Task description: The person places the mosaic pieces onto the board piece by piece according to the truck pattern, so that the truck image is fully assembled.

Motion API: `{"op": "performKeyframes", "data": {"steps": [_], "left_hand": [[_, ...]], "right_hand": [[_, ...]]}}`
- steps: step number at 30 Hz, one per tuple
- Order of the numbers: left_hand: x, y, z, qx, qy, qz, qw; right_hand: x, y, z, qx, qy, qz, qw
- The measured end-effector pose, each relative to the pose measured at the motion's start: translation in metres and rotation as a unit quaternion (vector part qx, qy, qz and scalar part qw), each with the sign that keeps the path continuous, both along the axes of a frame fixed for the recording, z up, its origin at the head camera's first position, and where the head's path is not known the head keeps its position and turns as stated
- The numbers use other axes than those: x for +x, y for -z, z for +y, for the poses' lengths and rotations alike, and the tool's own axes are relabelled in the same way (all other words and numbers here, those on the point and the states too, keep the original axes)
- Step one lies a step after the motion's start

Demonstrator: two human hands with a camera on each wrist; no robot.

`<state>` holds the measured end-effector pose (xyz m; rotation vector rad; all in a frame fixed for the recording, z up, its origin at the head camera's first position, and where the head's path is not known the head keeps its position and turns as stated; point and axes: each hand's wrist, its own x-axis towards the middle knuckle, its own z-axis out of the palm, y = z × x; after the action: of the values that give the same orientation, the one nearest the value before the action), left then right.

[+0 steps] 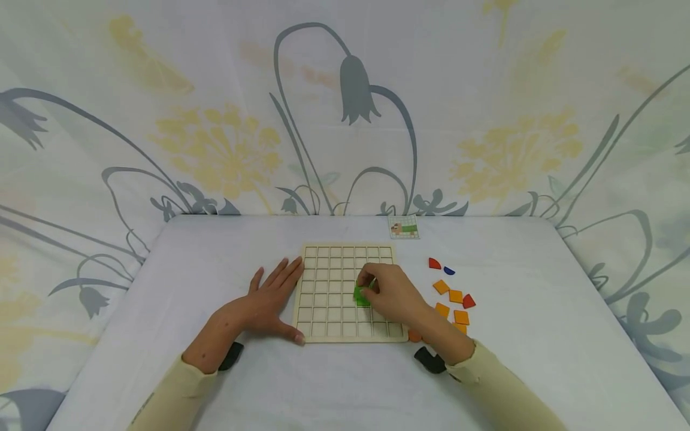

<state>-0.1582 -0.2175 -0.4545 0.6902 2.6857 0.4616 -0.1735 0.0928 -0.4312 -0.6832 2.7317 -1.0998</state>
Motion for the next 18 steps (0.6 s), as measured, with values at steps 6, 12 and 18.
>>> {"op": "performKeyframes", "data": {"steps": [6,12,18], "left_hand": [[0.000,0.000,0.000,0.006,0.000,-0.002,1.0000],[-0.001,0.001,0.000,0.007,-0.001,0.001,1.0000],[0.000,-0.001,0.001,0.003,-0.005,-0.002,1.0000]], "right_hand": [[-0.008,0.006,-0.015,-0.002,-0.010,0.001,0.9999],[-0.011,0.009,-0.023,0.013,-0.002,0.003,0.9999],[-0.009,0.012,-0.025,0.035,-0.001,0.013,0.9993]]}}
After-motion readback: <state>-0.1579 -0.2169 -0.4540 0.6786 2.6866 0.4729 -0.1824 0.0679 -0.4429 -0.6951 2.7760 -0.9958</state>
